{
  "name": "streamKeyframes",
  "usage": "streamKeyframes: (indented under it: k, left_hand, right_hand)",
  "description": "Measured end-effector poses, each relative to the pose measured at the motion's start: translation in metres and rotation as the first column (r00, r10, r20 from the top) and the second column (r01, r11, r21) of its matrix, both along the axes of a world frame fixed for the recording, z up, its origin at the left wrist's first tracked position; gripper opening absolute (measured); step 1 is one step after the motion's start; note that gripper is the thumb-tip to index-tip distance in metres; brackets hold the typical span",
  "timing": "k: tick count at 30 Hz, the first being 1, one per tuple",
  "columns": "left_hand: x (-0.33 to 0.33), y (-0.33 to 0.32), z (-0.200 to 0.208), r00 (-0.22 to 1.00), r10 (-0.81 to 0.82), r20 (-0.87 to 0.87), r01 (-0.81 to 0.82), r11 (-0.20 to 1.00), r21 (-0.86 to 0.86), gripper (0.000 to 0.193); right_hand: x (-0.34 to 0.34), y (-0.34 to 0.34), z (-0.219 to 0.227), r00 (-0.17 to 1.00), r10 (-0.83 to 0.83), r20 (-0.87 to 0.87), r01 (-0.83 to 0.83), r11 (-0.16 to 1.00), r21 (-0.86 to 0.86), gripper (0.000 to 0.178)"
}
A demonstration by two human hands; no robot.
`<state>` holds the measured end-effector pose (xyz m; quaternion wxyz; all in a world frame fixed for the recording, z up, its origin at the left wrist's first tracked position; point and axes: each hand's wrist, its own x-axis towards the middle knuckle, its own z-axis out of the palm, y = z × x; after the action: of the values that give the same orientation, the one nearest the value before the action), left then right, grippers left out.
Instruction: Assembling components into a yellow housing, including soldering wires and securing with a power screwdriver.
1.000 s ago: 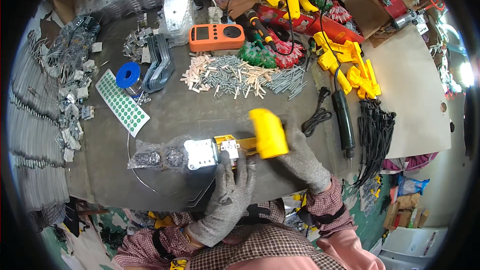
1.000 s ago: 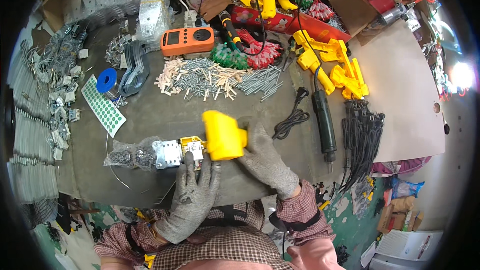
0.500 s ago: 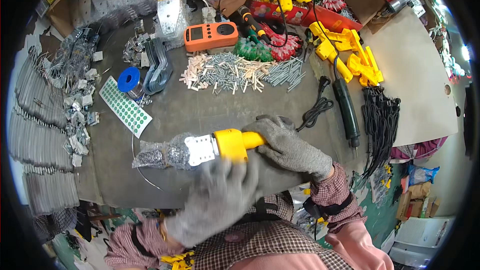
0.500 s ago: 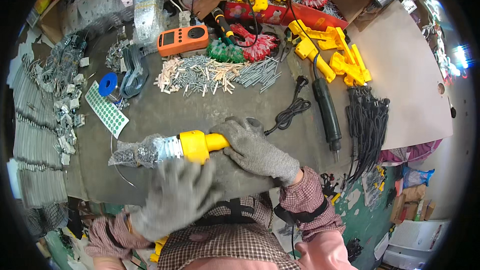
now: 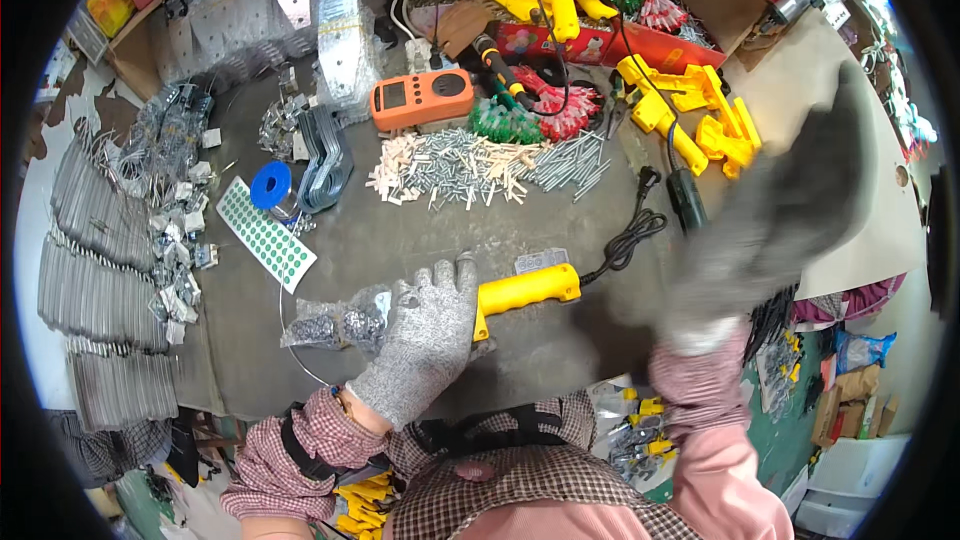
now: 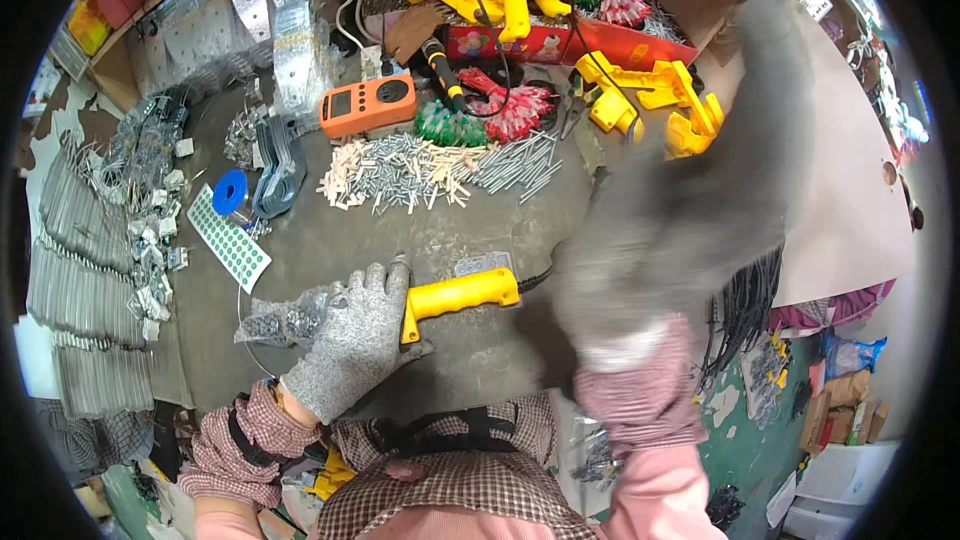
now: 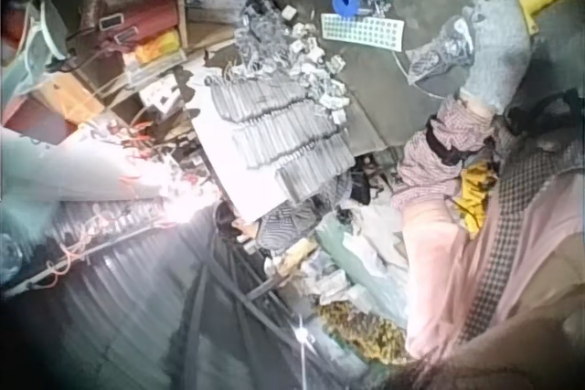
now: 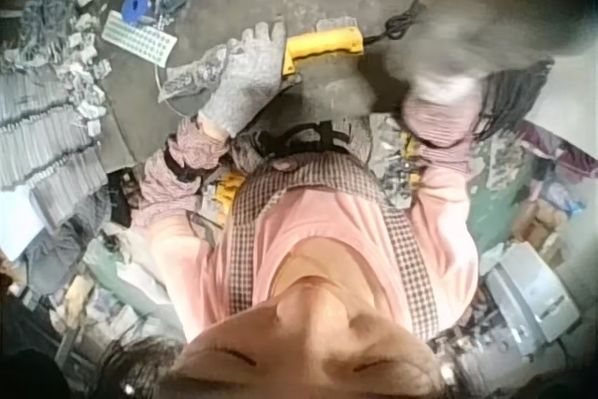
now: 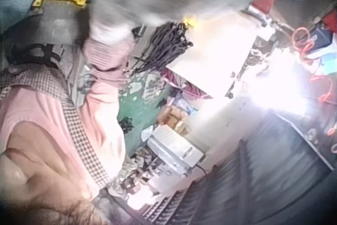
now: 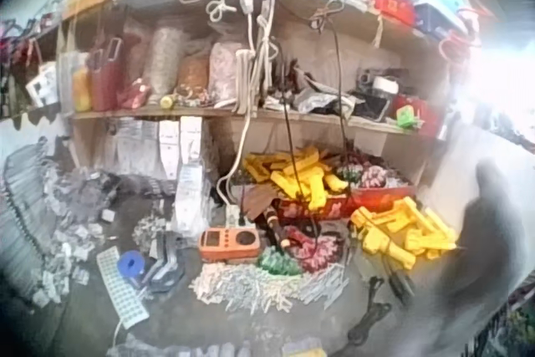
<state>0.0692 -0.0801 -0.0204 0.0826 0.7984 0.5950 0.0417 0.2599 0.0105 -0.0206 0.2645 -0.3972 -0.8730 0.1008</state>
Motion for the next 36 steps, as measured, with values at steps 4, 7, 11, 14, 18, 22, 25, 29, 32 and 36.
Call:
streamKeyframes:
  k: [4,7,11,14,18,22,25,29,32,36]
  left_hand:
    - [0.003,0.011,-0.015,1.0,0.021,-0.019,-0.022,1.0,-0.019,0.085]
    - [-0.013,0.008,-0.012,0.999,0.045,-0.005,-0.045,0.992,-0.118,0.081]
    - [-0.003,0.013,0.001,1.0,0.008,0.023,-0.005,0.996,-0.094,0.078]
    - [-0.014,0.019,-0.002,0.985,-0.036,0.169,0.047,0.997,-0.064,0.073]
    - [-0.061,0.07,0.006,0.953,0.043,0.301,-0.001,0.991,-0.136,0.044]
    - [-0.073,0.136,-0.04,0.976,-0.006,0.219,-0.061,0.953,0.297,0.038]
    - [-0.074,0.151,-0.059,0.972,0.033,0.231,-0.088,0.968,0.235,0.037]
    - [-0.068,0.148,-0.042,0.922,0.143,0.36,-0.212,0.964,0.162,0.031]
    - [-0.069,0.15,-0.04,0.938,0.106,0.329,-0.192,0.951,0.243,0.027]
    - [-0.071,0.131,-0.024,0.893,0.074,0.443,-0.152,0.978,0.143,0.024]
  right_hand:
    - [-0.05,-0.001,-0.038,0.987,-0.116,0.108,0.095,0.98,0.176,0.06]
    - [-0.042,0.011,0.018,0.991,0.128,0.029,-0.131,0.944,0.302,0.061]
    - [-0.012,-0.002,-0.013,0.999,-0.002,-0.051,0.019,0.941,0.339,0.063]
    - [-0.029,0.012,-0.028,0.97,0.237,0.058,-0.232,0.969,-0.084,0.044]
    - [-0.035,0.061,0.016,0.965,0.263,0.016,-0.245,0.917,-0.315,0.03]
    - [-0.089,0.098,-0.021,0.939,0.157,0.305,-0.083,0.966,-0.243,0.027]
    - [-0.092,0.115,-0.038,0.969,0.12,0.217,-0.073,0.975,-0.212,0.021]
    - [-0.088,0.117,-0.017,0.976,0.085,0.199,-0.026,0.959,-0.284,0.022]
    - [-0.087,0.118,-0.014,0.987,0.051,0.151,-0.023,0.984,-0.179,0.02]
    - [-0.068,0.11,-0.009,0.986,0.008,0.166,0.034,0.969,-0.246,0.018]
